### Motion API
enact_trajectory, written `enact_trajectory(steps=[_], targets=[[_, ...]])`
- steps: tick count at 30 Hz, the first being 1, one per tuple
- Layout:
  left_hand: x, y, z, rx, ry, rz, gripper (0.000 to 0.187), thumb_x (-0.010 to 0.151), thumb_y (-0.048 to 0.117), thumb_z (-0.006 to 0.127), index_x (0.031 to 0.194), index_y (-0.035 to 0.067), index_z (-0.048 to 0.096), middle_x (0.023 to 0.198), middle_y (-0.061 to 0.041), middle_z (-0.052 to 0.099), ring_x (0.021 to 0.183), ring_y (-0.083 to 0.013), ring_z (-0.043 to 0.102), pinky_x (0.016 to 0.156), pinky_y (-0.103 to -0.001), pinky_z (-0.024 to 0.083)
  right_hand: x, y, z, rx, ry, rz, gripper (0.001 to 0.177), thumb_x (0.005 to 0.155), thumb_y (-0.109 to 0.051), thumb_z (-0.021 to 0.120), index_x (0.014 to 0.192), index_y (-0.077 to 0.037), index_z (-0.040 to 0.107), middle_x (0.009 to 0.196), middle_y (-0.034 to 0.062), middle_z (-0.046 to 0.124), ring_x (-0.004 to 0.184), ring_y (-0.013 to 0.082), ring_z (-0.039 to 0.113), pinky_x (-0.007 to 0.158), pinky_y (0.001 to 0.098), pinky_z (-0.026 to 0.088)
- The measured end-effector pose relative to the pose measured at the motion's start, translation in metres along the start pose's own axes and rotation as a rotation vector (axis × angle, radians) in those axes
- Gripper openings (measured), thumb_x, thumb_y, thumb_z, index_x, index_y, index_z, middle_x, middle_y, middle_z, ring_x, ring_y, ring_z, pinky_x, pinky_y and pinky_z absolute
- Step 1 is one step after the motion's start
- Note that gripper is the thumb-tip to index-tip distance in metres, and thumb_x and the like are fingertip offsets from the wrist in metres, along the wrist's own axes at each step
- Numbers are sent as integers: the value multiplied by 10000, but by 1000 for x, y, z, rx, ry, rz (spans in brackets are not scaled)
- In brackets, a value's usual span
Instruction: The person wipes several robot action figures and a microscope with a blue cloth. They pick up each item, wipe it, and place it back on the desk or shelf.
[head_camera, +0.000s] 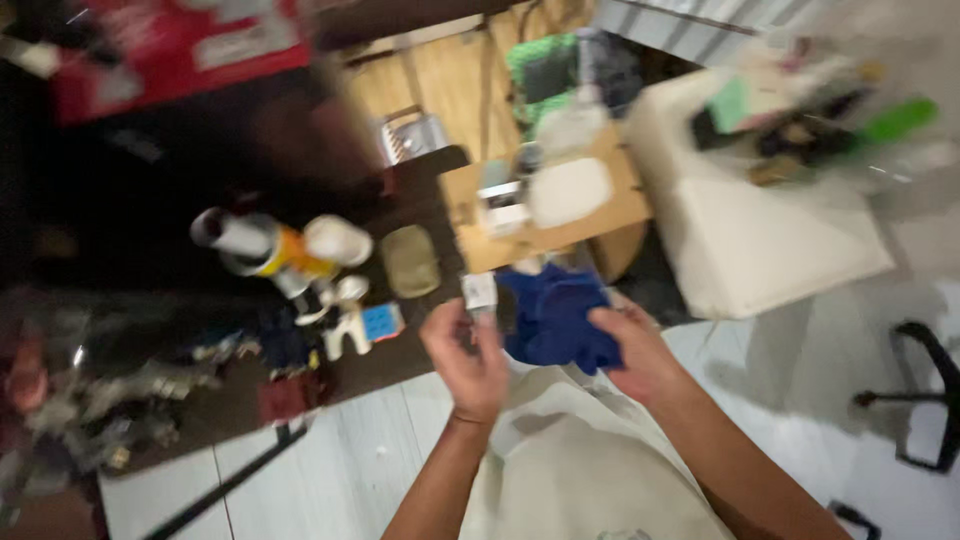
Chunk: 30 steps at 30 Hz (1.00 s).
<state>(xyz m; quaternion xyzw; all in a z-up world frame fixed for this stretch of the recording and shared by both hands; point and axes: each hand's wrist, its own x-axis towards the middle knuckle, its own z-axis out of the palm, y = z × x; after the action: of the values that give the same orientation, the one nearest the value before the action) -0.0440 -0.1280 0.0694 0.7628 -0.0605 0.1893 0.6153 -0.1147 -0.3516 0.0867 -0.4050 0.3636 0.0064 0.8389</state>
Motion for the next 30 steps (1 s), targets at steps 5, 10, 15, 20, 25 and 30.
enact_trajectory(steps=[5, 10, 15, 20, 25, 30], targets=[[8, 97, 113, -299, -326, 143, 289, 965, 51, 875, 1219, 67, 738, 1141, -155, 738, 896, -239, 731, 825, -355, 603, -48, -57, -69, 421, 38, -214, 608, 1080, -517, 492, 1477, -76, 621, 1389, 128, 728, 1269, 296, 686, 1120, 483, 539], [19, 140, 260, -251, -494, 318, 347, 1004, 170, 770, 1317, 61, 669, 1266, -196, 709, 1188, -427, 687, 1012, -479, 581, -93, -106, -107, 428, -195, -594, 530, 1238, -457, 449, 1499, -7, 555, 1411, 177, 689, 1341, 375, 653, 1197, 561, 496], [5, 141, 349, -108, -509, 201, 554, 862, 216, 799, 1360, 41, 629, 1228, -220, 719, 1113, -459, 679, 932, -536, 548, -118, -136, -138, 401, 22, -596, 630, 1136, -458, 416, 1602, -47, 519, 1497, 132, 650, 1390, 322, 629, 1235, 528, 453], [-3, 142, 353, 11, -408, 213, 443, 920, 264, 830, 1289, 82, 664, 1103, -181, 745, 1097, -419, 699, 927, -531, 562, -122, -147, -161, 261, 147, -579, 593, 1140, -436, 419, 1573, -42, 510, 1467, 160, 653, 1361, 325, 633, 1197, 504, 477], [-37, 156, 253, -57, -440, 341, 436, 935, 227, 861, 1319, 101, 698, 1125, -141, 764, 1071, -348, 711, 927, -476, 589, -89, -157, -133, -218, 256, -823, 569, 1147, -183, 565, 1702, -58, 544, 1193, 151, 633, 1060, 270, 548, 943, 429, 486], [-70, 152, 172, -72, -567, 129, 336, 779, 179, 926, 1009, 43, 723, 993, -156, 740, 931, -379, 723, 787, -462, 602, -41, -168, -80, -1023, 79, -1148, 483, 1030, -188, 793, 1412, 56, 626, 1245, 231, 711, 1111, 291, 690, 973, 448, 561]])
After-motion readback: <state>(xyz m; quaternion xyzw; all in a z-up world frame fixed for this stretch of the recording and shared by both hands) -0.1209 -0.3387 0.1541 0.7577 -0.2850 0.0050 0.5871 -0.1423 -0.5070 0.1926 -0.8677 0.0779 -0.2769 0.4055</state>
